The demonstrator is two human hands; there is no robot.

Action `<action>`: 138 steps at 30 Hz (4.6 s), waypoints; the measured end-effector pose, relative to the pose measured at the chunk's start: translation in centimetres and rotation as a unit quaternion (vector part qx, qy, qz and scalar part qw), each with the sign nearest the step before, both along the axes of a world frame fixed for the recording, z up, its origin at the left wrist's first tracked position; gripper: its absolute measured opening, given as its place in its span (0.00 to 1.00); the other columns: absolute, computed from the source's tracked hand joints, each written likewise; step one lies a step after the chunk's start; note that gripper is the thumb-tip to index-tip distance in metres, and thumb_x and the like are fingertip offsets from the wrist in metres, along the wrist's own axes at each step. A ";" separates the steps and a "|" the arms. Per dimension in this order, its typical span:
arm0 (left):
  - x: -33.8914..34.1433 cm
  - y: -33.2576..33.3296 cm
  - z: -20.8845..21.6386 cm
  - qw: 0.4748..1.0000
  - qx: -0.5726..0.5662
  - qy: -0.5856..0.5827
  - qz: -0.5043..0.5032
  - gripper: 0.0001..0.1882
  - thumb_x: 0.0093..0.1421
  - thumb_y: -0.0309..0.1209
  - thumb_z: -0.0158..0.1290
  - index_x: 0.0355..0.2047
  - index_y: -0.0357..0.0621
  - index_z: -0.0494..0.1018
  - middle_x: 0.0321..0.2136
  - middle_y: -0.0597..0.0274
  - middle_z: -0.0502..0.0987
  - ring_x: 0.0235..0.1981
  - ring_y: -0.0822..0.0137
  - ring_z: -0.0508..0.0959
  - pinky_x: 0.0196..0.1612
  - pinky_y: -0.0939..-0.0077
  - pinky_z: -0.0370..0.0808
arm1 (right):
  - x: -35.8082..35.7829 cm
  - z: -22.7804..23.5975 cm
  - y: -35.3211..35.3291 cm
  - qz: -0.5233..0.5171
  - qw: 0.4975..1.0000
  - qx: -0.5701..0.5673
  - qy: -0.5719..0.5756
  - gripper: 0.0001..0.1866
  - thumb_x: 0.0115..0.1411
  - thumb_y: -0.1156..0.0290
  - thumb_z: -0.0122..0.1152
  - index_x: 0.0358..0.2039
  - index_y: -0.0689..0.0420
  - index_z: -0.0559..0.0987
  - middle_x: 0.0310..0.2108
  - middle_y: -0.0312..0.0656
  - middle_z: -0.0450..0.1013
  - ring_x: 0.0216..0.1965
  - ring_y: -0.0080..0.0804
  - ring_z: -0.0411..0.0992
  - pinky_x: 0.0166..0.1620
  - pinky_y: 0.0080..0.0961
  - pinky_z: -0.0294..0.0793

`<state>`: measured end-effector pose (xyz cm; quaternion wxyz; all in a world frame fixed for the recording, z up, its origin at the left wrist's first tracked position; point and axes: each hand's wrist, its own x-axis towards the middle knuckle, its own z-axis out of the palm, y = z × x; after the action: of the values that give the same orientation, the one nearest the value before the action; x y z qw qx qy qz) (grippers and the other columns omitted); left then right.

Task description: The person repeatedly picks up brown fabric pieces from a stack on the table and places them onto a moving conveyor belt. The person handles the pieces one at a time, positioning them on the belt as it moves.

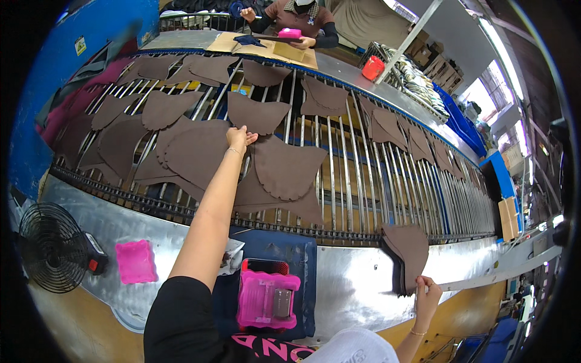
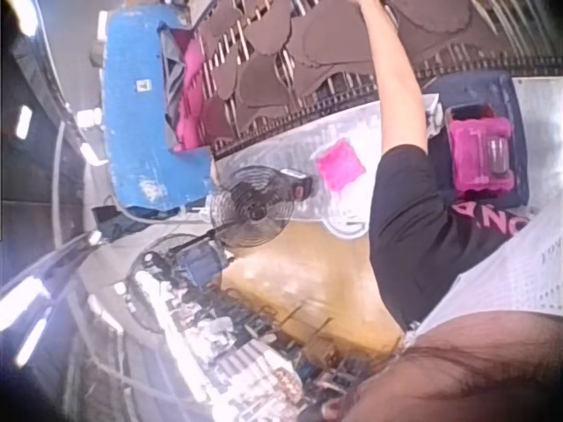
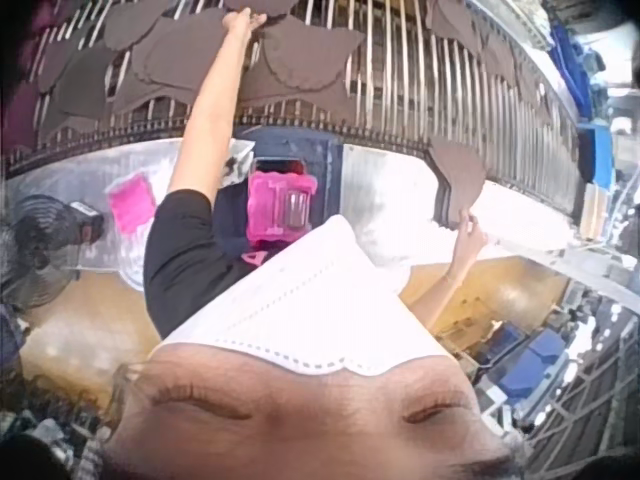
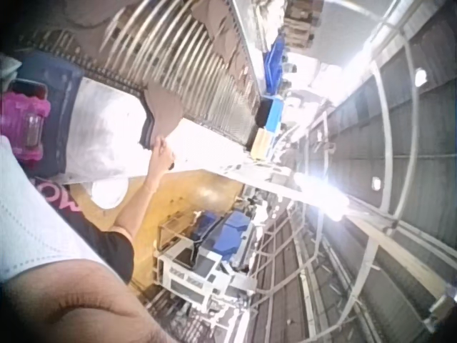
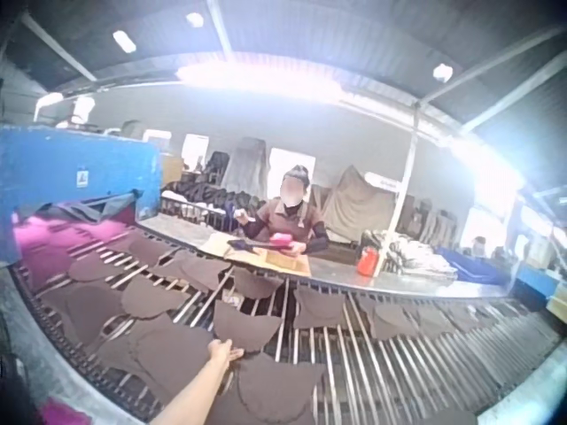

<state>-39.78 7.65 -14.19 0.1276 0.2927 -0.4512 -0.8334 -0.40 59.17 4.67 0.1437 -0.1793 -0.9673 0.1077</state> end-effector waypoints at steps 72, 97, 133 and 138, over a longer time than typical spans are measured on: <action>38.3 7.2 18.2 0.574 -0.665 0.286 -0.382 0.07 0.45 0.32 0.62 0.26 0.45 0.79 0.26 0.65 0.68 0.30 0.62 0.72 0.29 0.68 0.71 | 6.8 -6.4 -4.1 0.196 0.873 -0.436 0.093 0.06 0.53 0.85 0.58 0.32 0.66 0.80 0.30 0.38 0.76 0.32 0.22 0.70 0.40 0.19 0.70; 14.8 5.2 3.1 0.954 -0.168 0.035 -0.247 0.28 0.60 0.22 0.49 0.59 0.30 0.54 0.35 0.49 0.73 0.21 0.68 0.78 0.21 0.79 0.75 | -3.0 -16.7 17.5 -0.153 0.986 -0.027 -0.057 0.27 0.54 0.52 0.60 0.44 0.64 0.76 0.39 0.60 0.74 0.44 0.56 0.71 0.49 0.42 0.69; 37.7 -1.2 24.8 0.867 -0.407 0.158 -0.239 0.14 0.61 0.30 0.53 0.45 0.36 0.71 0.14 0.68 0.71 0.13 0.78 0.73 0.16 0.87 0.66 | -1.5 0.4 -17.8 0.401 0.824 -0.370 0.150 0.08 0.56 0.74 0.63 0.34 0.63 0.77 0.28 0.42 0.77 0.27 0.28 0.76 0.30 0.21 0.72; 41.7 -6.9 24.6 0.826 -0.528 0.152 -0.129 0.08 0.58 0.26 0.56 0.37 0.36 0.77 0.17 0.69 0.73 0.17 0.82 0.71 0.19 0.89 0.65 | -1.2 -2.1 -23.3 0.506 0.790 -0.333 0.092 0.07 0.48 0.76 0.68 0.29 0.60 0.82 0.29 0.41 0.78 0.29 0.31 0.75 0.35 0.21 0.72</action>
<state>1.92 0.72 10.41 0.2205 -0.0102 -0.8307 -0.5111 -1.60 35.88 2.61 0.0880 0.3100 -0.8062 0.4962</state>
